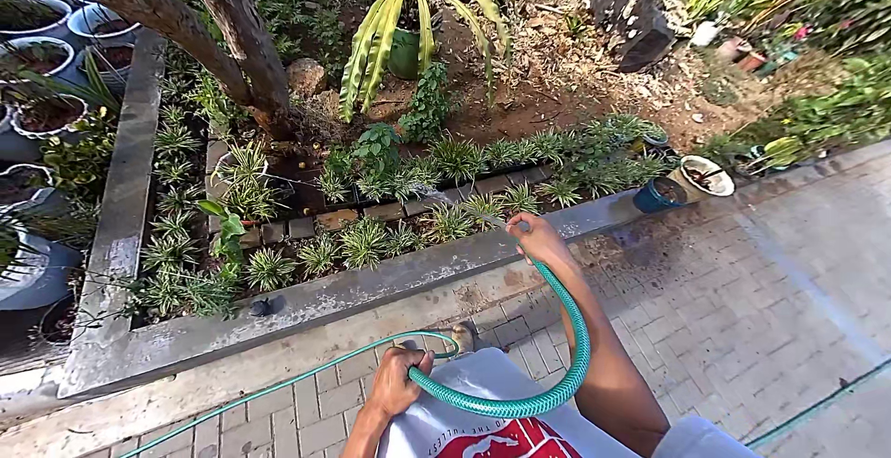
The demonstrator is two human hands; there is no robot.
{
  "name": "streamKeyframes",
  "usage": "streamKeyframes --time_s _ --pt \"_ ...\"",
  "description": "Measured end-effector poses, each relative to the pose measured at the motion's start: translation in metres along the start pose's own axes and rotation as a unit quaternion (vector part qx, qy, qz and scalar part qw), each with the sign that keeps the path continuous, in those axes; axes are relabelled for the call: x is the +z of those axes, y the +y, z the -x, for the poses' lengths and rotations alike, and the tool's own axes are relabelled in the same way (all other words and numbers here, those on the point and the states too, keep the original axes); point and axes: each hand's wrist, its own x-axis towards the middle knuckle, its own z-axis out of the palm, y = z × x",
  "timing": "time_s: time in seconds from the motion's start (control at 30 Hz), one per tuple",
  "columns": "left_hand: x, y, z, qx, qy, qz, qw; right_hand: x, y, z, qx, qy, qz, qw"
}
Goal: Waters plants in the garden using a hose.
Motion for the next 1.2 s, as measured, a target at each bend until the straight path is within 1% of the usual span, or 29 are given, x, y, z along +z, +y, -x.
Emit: streamKeyframes --time_s 0.2,0.37,0.5,0.63,0.83,1.0,1.2 --pt "-0.002 0.002 0.007 -0.003 0.011 -0.005 1.0 0.019 -0.022 0.001 -0.048 -0.063 -0.034 0.996" --pt "-0.002 0.003 0.017 -0.011 0.027 -0.005 1.0 0.033 -0.041 0.001 -0.082 -0.105 -0.026 0.991" --pt "-0.001 0.002 0.023 -0.02 0.043 -0.011 0.999 0.038 -0.051 0.002 -0.087 -0.105 -0.025 0.99" --pt "0.0 0.002 0.026 -0.022 0.05 -0.006 0.998 0.039 -0.052 -0.001 -0.086 -0.115 0.011 0.99" --pt "0.002 0.0 0.018 -0.022 0.039 0.002 0.999 0.021 -0.025 -0.006 -0.042 -0.053 0.006 0.998" --pt "0.008 -0.004 0.002 -0.018 -0.012 0.017 1.0 -0.01 0.003 0.003 0.006 0.011 0.012 1.0" --pt "0.02 -0.003 -0.019 0.007 -0.062 0.019 0.998 -0.033 0.036 0.011 0.035 0.042 -0.035 0.998"
